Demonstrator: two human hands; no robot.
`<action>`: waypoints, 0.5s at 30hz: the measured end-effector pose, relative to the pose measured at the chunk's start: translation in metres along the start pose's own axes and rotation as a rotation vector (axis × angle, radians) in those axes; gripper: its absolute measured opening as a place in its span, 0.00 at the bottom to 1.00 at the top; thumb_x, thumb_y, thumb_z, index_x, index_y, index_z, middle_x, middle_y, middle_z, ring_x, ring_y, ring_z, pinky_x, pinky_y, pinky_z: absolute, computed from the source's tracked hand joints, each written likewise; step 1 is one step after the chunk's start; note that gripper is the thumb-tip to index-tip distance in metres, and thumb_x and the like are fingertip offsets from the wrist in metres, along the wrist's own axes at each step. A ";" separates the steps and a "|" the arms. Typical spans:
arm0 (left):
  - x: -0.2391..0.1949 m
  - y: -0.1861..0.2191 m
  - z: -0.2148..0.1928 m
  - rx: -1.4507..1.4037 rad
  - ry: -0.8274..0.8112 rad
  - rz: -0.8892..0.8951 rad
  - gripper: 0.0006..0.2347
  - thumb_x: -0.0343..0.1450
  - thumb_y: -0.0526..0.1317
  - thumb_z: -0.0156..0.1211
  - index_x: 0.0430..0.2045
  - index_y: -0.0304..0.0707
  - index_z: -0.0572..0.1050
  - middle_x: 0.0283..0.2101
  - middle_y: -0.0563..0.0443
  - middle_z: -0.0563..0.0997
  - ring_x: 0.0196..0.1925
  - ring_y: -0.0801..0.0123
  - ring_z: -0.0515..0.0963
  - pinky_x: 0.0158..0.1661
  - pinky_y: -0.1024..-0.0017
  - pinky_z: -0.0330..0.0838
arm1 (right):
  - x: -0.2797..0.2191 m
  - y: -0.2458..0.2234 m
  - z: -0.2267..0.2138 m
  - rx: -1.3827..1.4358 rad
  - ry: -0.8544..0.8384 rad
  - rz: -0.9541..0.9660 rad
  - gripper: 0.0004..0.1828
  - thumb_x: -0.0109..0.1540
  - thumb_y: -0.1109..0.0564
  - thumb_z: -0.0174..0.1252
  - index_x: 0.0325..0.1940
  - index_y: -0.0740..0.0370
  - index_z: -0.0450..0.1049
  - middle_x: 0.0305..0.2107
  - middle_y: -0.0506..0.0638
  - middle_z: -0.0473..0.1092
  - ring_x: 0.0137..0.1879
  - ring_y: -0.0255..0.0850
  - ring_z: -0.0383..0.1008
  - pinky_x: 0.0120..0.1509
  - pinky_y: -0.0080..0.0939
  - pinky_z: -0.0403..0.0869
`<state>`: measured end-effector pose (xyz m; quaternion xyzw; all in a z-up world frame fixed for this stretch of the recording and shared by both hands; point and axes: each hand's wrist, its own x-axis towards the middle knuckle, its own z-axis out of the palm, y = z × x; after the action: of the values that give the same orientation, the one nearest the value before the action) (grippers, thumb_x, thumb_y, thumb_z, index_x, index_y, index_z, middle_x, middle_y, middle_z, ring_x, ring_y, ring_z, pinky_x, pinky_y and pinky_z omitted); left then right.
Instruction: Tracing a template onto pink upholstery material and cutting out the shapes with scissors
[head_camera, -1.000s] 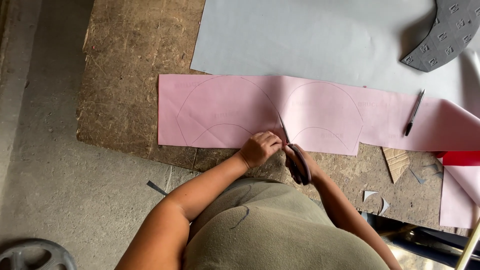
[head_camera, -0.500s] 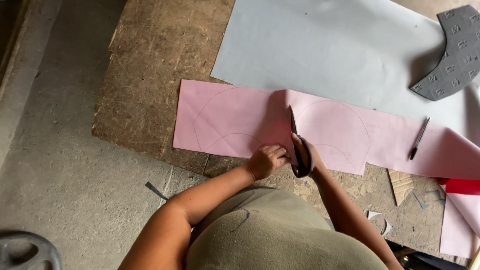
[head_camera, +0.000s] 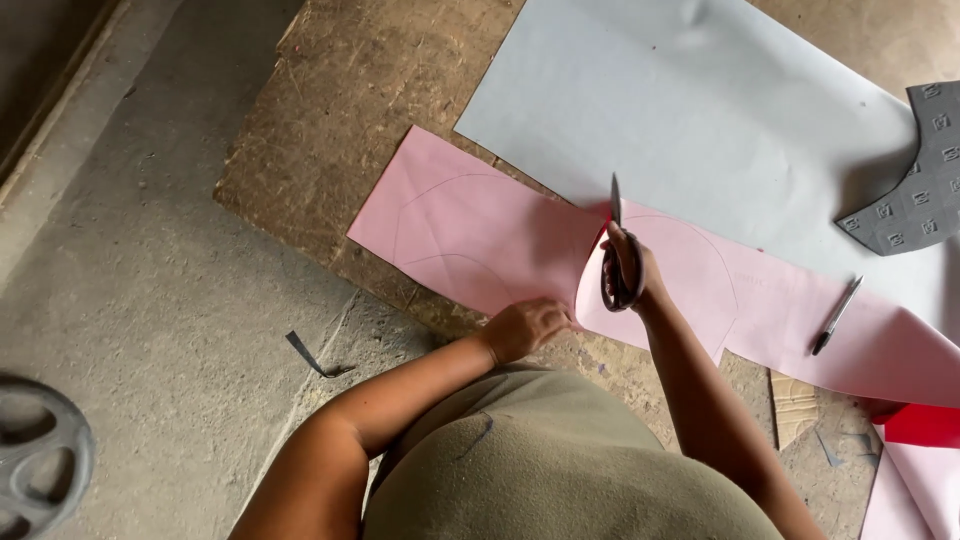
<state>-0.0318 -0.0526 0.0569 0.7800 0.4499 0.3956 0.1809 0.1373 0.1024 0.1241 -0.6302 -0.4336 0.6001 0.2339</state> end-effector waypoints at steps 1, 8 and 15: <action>0.004 0.019 -0.020 -0.044 0.015 -0.130 0.07 0.78 0.45 0.50 0.36 0.46 0.74 0.33 0.52 0.77 0.40 0.58 0.83 0.42 0.66 0.79 | -0.008 -0.004 -0.007 0.001 0.031 -0.039 0.33 0.67 0.31 0.58 0.43 0.69 0.71 0.15 0.56 0.62 0.15 0.45 0.67 0.14 0.41 0.67; 0.072 0.012 0.007 -0.215 0.815 -0.780 0.07 0.79 0.43 0.49 0.41 0.41 0.66 0.33 0.40 0.76 0.38 0.44 0.81 0.41 0.59 0.75 | -0.070 0.044 -0.091 0.067 0.040 0.045 0.40 0.67 0.27 0.54 0.55 0.71 0.67 0.23 0.62 0.68 0.25 0.52 0.74 0.21 0.47 0.74; 0.151 0.074 0.049 -0.300 0.789 -0.625 0.08 0.80 0.46 0.48 0.45 0.44 0.66 0.39 0.42 0.77 0.44 0.49 0.80 0.47 0.58 0.74 | -0.127 0.103 -0.152 0.193 0.010 0.211 0.33 0.67 0.35 0.58 0.57 0.69 0.67 0.25 0.65 0.71 0.28 0.54 0.76 0.24 0.52 0.77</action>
<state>0.0899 0.0399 0.1424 0.3659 0.6334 0.6465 0.2166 0.3231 -0.0212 0.1364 -0.6499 -0.3038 0.6572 0.2312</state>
